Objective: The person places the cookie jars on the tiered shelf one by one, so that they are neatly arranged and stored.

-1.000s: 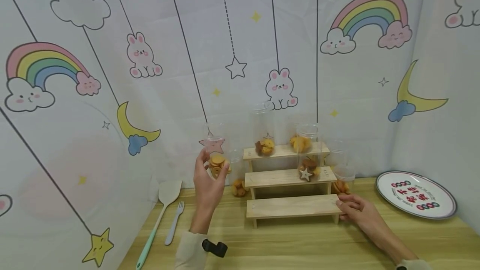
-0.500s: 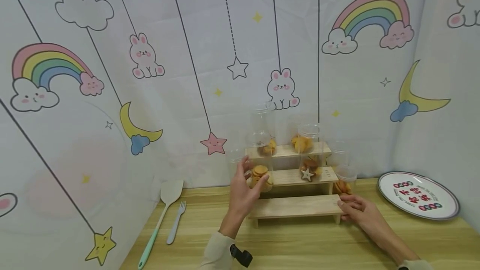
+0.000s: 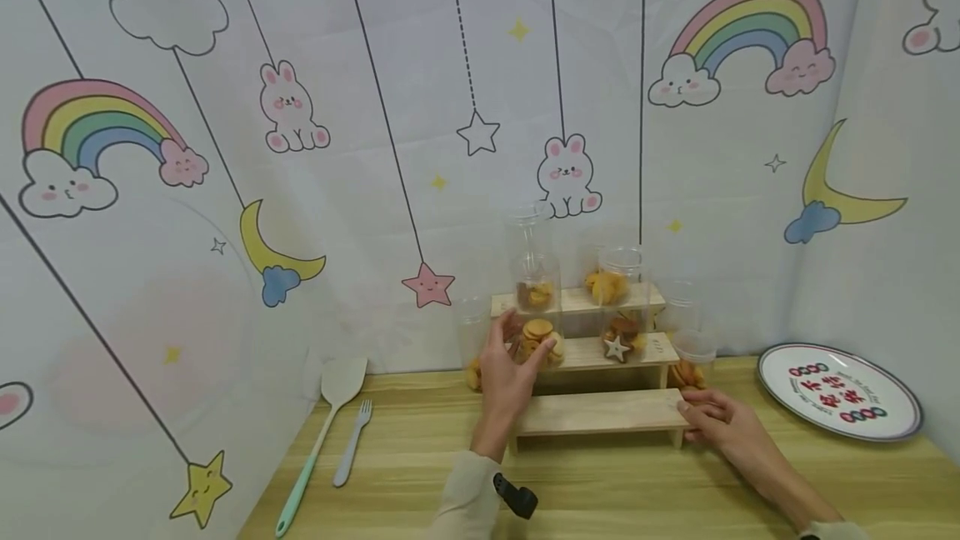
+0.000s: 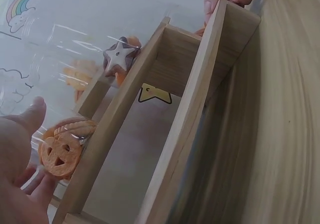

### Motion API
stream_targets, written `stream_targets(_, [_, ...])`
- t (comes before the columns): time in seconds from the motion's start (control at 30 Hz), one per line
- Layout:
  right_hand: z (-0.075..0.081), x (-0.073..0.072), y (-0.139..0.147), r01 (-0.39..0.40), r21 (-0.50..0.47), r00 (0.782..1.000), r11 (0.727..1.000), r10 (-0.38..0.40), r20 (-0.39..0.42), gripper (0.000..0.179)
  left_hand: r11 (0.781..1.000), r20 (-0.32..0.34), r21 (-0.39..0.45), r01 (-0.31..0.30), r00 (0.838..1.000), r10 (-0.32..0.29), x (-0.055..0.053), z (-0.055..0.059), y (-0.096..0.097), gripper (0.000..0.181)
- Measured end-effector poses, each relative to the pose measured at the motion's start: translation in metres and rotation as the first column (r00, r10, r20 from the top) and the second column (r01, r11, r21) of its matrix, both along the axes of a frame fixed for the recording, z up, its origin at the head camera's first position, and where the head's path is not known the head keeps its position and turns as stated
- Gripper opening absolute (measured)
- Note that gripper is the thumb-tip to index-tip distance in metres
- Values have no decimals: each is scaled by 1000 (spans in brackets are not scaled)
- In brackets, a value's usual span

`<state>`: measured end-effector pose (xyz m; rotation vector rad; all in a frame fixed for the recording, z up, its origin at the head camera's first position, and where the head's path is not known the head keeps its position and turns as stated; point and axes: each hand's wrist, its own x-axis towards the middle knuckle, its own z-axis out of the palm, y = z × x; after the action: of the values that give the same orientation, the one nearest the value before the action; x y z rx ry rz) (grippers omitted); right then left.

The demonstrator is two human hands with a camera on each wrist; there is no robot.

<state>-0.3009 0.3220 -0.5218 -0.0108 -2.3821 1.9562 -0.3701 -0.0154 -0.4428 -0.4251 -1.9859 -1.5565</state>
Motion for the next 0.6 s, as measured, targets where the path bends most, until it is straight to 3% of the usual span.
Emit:
stream_targets(0.37, [-2,-1,1,-3,3,1000,1000,3,5,66,999,28,43,-23,999,21,-2,-5,4,65])
stream_targets(0.6, [-3,-1,1,0,5,1000,1000,0,14,67,998,60,58,-31,998,28,-2,-7,6,65])
